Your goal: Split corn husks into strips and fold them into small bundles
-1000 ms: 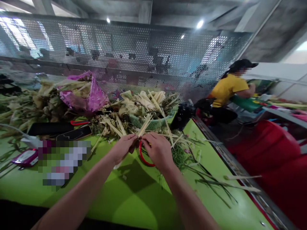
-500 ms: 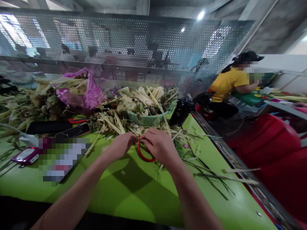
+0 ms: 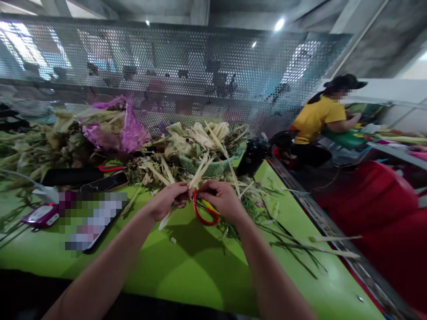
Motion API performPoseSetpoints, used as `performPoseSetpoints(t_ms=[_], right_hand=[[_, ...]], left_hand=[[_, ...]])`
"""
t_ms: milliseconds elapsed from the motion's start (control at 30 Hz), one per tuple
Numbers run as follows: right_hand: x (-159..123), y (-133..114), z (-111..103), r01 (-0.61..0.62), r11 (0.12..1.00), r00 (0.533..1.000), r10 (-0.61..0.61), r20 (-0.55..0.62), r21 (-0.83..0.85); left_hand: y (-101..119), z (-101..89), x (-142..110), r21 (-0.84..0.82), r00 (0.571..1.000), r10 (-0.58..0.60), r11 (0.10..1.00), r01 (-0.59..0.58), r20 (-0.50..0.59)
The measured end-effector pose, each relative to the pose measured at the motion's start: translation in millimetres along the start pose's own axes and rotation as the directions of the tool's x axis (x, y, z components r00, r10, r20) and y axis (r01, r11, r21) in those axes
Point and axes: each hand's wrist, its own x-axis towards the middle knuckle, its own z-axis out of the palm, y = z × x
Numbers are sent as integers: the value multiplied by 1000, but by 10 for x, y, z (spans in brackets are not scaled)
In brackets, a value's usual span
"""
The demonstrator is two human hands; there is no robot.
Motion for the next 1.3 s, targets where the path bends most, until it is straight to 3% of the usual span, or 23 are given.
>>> performPoseSetpoints(t_ms=[133, 233, 300, 367, 467, 567, 667, 767, 867, 933, 1000, 1067, 1133, 1200, 1300], right_hand=[[-17, -42, 86, 127, 978, 989, -137, -47, -168], [-44, -55, 119, 198, 934, 972, -226, -62, -297], [-61, -58, 146, 239, 888, 960, -277, -40, -394], [-75, -61, 177, 271, 831, 951, -310, 1, -485], [-90, -72, 212, 317, 754, 937, -342, 67, -575], [-92, -90, 195, 357, 720, 926, -356, 125, -595], [-77, -104, 101, 349, 761, 934, -327, 140, -547], [-50, -91, -45, 266, 877, 964, -230, 136, -400], [-26, -43, -153, 72, 988, 994, -60, 88, -135], [-14, -8, -160, -40, 998, 999, 38, 38, 41], [-6, 17, -110, -69, 990, 997, 71, -12, 121], [-3, 24, -24, -34, 996, 999, 37, -34, 83], [-11, 14, 64, 25, 999, 999, -26, -40, -34], [-29, -6, 132, 82, 982, 995, -91, -44, -172], [-65, -44, 189, 158, 924, 982, -185, -47, -347]], left_hand=[[-13, -22, 39, 72, 999, 35, 997, -32, -33], [-36, -49, 76, 263, 988, 118, 961, -90, -94], [-58, -66, 104, 436, 974, 199, 890, -131, -113], [-83, -77, 119, 629, 954, 273, 765, -138, -123], [-118, -75, 94, 869, 927, 360, 486, -91, -105], [-131, -62, 35, 970, 930, 366, 222, -100, 12], [-105, -46, -5, 980, 954, 272, 121, -160, 122], [-47, -29, -15, 932, 949, 166, 205, -300, 268], [9, -15, -19, 756, 911, 148, 516, -403, 384], [30, -9, -22, 558, 933, 154, 765, -321, 325], [35, -6, -22, 329, 973, 139, 924, -193, 183], [27, -7, -12, 159, 994, 98, 982, -105, 46], [9, -17, 13, 97, 997, 66, 993, -63, -30], [-18, -37, 52, 164, 994, 78, 984, -66, -72], [-71, -78, 117, 445, 973, 197, 887, -124, -122]])
